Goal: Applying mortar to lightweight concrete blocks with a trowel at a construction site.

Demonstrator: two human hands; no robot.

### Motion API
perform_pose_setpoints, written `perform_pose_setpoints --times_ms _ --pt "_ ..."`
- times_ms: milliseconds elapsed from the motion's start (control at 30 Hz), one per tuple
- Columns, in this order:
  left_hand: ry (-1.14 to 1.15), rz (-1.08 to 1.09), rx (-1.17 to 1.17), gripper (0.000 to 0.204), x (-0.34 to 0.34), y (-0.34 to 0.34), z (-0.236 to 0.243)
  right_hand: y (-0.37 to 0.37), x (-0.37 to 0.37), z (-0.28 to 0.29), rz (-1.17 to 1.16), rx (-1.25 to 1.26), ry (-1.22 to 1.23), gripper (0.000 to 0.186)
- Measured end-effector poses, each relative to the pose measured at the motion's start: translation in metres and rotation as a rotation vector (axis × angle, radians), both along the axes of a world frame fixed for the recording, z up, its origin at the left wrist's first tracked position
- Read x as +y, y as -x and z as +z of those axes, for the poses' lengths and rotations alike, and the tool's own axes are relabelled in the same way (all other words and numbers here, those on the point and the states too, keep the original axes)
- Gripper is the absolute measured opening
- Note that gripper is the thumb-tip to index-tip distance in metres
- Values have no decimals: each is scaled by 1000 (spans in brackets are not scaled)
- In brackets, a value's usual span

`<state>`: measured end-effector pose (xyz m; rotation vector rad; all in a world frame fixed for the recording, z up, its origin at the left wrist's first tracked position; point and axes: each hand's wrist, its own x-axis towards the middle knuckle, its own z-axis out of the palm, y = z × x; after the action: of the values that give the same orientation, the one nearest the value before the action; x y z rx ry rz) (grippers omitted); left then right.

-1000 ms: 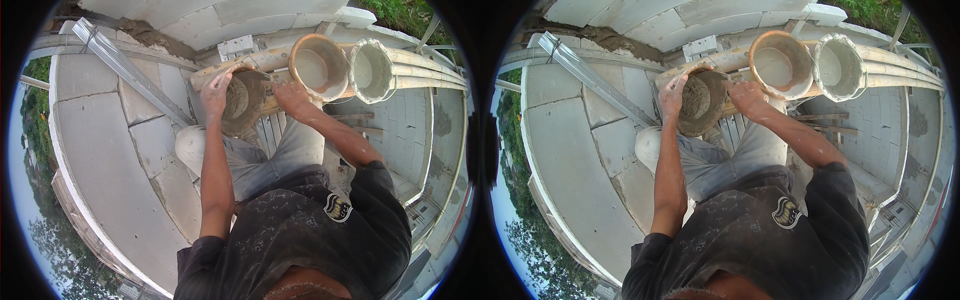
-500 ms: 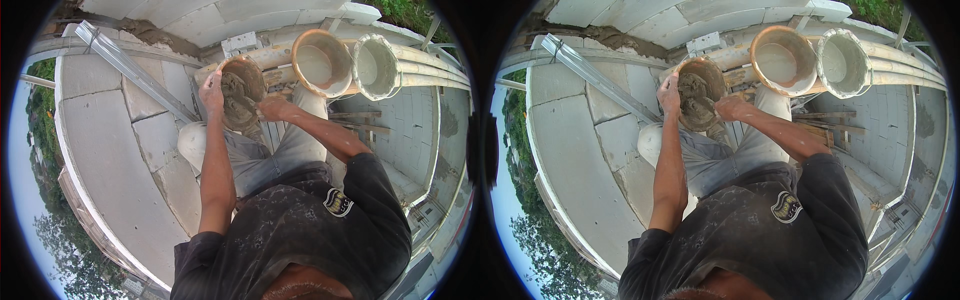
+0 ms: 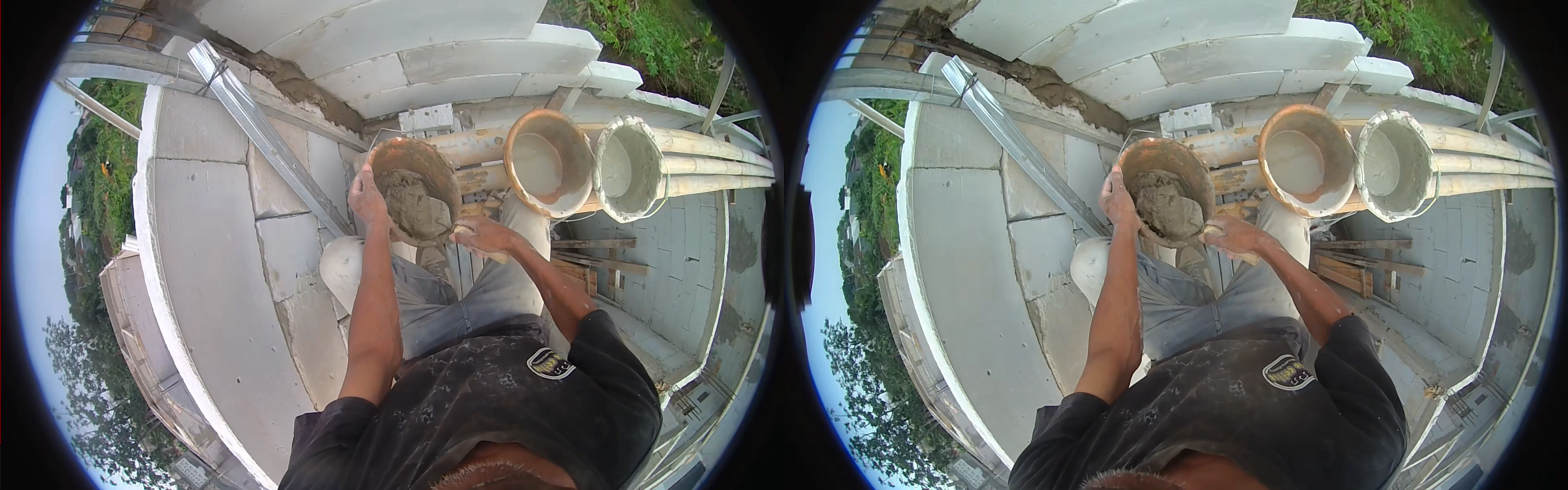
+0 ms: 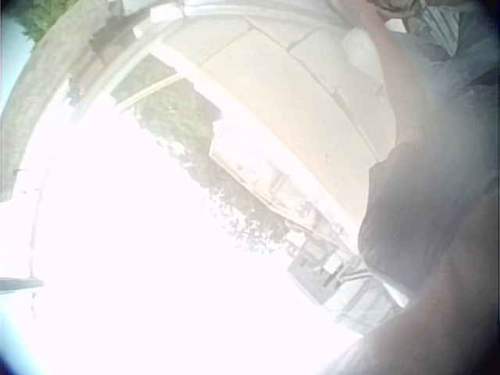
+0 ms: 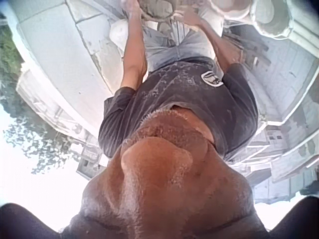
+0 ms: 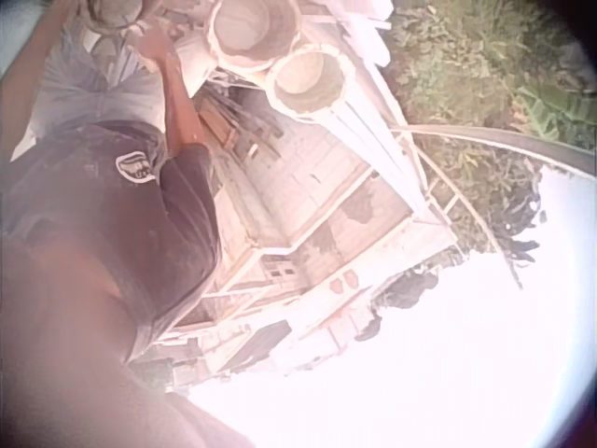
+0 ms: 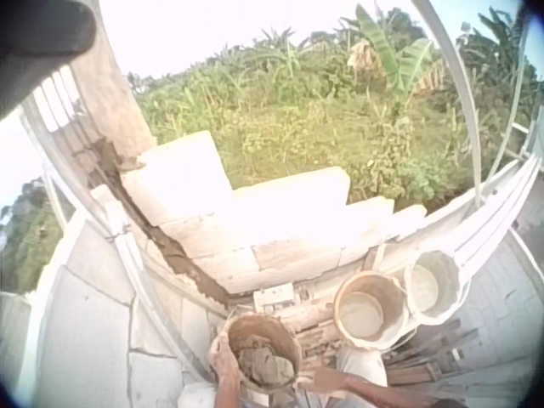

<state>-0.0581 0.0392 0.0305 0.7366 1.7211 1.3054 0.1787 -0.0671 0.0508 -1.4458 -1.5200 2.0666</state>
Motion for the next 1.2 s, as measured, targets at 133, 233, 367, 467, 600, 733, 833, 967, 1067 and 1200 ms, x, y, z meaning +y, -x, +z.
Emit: perform_pose_setpoints --times_ms 133,233,367,467,600,733,833,967,1067,1200 --pt "-2 62 86 45 -2 11 -16 12 -7 -7 -81 37 41 38" --pt "-23 64 135 46 -6 7 -27 11 -16 -19 -118 -4 -27 38" --pt "-16 58 98 43 -8 14 -27 22 -28 8 -237 67 14 35" --pt "43 144 106 45 -8 8 -19 27 -29 42 -405 202 41 31" --pt "48 162 112 42 -4 10 -24 38 2 133 -580 455 -48 34" --pt "20 162 147 41 0 1 -22 77 72 192 -761 527 -541 42" --pt "-113 141 130 44 1 12 -46 135 154 234 -811 338 -900 51" --pt "16 -8 204 51 1 -19 -1 180 259 282 -599 118 -1004 49" --pt "21 16 219 51 5 -20 6 199 287 292 -574 157 -1132 54" --pt "58 24 198 50 -2 -7 7 157 266 307 -544 360 -963 56"
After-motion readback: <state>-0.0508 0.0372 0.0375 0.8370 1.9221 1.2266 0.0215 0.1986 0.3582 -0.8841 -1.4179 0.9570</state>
